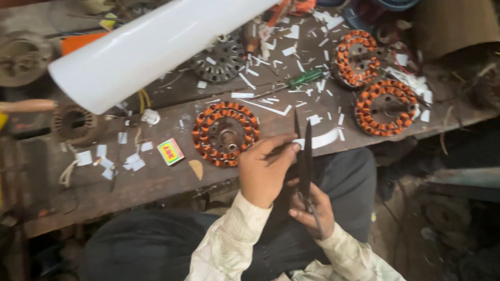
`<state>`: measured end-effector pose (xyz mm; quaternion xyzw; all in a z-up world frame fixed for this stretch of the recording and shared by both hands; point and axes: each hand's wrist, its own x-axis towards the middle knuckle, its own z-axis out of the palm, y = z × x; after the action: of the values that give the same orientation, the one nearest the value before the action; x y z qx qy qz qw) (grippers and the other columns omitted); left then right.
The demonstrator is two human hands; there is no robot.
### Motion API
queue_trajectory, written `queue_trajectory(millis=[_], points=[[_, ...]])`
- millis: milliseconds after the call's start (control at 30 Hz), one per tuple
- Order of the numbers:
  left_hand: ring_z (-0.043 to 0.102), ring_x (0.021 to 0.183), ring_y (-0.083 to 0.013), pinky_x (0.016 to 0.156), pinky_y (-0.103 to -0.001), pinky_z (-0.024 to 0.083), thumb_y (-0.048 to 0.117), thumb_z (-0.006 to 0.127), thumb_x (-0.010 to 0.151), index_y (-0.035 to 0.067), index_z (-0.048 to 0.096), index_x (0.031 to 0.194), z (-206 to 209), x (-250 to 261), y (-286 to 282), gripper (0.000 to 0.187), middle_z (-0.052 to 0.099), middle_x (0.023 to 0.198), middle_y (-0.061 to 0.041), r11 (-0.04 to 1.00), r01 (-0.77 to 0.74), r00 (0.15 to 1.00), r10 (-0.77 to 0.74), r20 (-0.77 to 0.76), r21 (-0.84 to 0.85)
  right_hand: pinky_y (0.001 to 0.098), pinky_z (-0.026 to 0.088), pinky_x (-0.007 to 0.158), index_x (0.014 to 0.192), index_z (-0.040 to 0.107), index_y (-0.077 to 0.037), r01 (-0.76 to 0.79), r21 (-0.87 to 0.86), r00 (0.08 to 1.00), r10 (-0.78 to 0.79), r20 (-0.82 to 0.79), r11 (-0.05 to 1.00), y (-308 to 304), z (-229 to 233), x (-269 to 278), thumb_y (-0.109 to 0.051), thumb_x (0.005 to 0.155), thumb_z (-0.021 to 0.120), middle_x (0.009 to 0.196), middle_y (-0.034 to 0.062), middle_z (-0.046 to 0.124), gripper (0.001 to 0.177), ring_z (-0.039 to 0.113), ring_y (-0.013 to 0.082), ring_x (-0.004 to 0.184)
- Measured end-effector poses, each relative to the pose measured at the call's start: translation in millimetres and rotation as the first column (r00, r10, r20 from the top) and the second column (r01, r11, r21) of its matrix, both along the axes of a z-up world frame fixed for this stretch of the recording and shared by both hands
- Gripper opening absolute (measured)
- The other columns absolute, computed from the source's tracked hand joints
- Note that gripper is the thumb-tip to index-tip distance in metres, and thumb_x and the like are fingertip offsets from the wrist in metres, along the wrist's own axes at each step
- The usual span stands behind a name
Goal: The person places small white insulating strips into the slots of a copper-wound motor stator. They use shears to cut the strips to size and then insert them by hand into the stator slots.
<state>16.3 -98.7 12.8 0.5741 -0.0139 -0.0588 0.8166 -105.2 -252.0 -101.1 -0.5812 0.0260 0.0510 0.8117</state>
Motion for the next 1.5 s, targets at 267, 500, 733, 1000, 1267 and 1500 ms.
queue_trajectory(millis=[267,500,733,1000,1267,1500], points=[[0.077,0.089,-0.0137,0.077,-0.025,0.065,0.000,0.076,0.087,-0.005,0.076,0.107,-1.1,0.8,-1.2,0.020,0.076,0.103,-0.009,1.000,-0.005,0.998,0.006,-0.065,0.022,0.0238,0.036,0.061,0.135,0.055,0.006,0.026,0.011,0.998,-0.025,-0.055,1.000,-0.7,-1.2,0.4,0.006,0.079,0.076,0.077,-0.0051,0.042,0.060,0.041,0.0066,0.068],[0.075,0.086,-0.0120,0.074,-0.024,0.061,0.000,0.075,0.089,-0.003,0.076,0.108,-9.3,2.7,-0.3,0.020,0.077,0.100,-0.009,0.997,-0.024,0.999,0.026,-0.020,0.073,0.0226,0.034,0.062,0.132,0.058,0.008,0.071,-0.109,0.994,-0.079,-0.070,0.992,-1.8,-5.6,2.1,0.008,0.078,0.075,0.078,-0.0055,0.044,0.057,0.039,0.0052,0.068],[0.079,0.088,-0.0137,0.076,-0.024,0.064,-0.001,0.067,0.093,-0.002,0.072,0.111,-0.7,2.5,-4.5,0.019,0.063,0.105,-0.005,0.993,-0.062,0.998,0.062,-0.003,-0.096,0.0245,0.038,0.062,0.133,0.054,0.007,0.126,0.079,0.989,-0.120,-0.084,0.989,0.3,-2.1,5.0,0.001,0.075,0.079,0.077,-0.0034,0.044,0.063,0.044,0.0084,0.069],[0.074,0.080,-0.0081,0.070,-0.022,0.059,0.002,0.075,0.088,0.000,0.072,0.108,18.7,-3.9,4.4,0.021,0.076,0.093,-0.005,0.977,-0.160,0.985,0.150,0.083,0.139,0.0302,0.047,0.069,0.136,0.050,0.004,-0.007,0.114,1.000,0.009,-0.017,0.993,-0.5,2.4,0.9,-0.002,0.077,0.081,0.081,-0.0003,0.048,0.068,0.054,0.0146,0.074],[0.075,0.072,-0.0059,0.066,-0.021,0.060,0.005,0.077,0.087,-0.002,0.078,0.102,16.6,-5.1,5.3,0.016,0.080,0.084,-0.005,0.988,-0.117,0.991,0.123,-0.055,0.106,0.0269,0.044,0.066,0.138,0.052,0.006,-0.009,0.003,0.999,0.009,-0.037,1.000,-1.7,1.9,-1.0,0.000,0.075,0.083,0.079,-0.0022,0.047,0.070,0.051,0.0116,0.073],[0.072,0.071,-0.0051,0.066,-0.021,0.059,0.004,0.077,0.088,-0.002,0.078,0.102,17.7,-4.6,5.6,0.015,0.079,0.083,-0.005,0.991,-0.123,0.989,0.127,-0.075,0.059,0.0237,0.039,0.060,0.137,0.054,0.006,-0.005,-0.078,0.997,-0.001,-0.075,0.997,-2.1,3.8,0.9,0.001,0.074,0.081,0.076,-0.0045,0.045,0.068,0.044,0.0074,0.067]])
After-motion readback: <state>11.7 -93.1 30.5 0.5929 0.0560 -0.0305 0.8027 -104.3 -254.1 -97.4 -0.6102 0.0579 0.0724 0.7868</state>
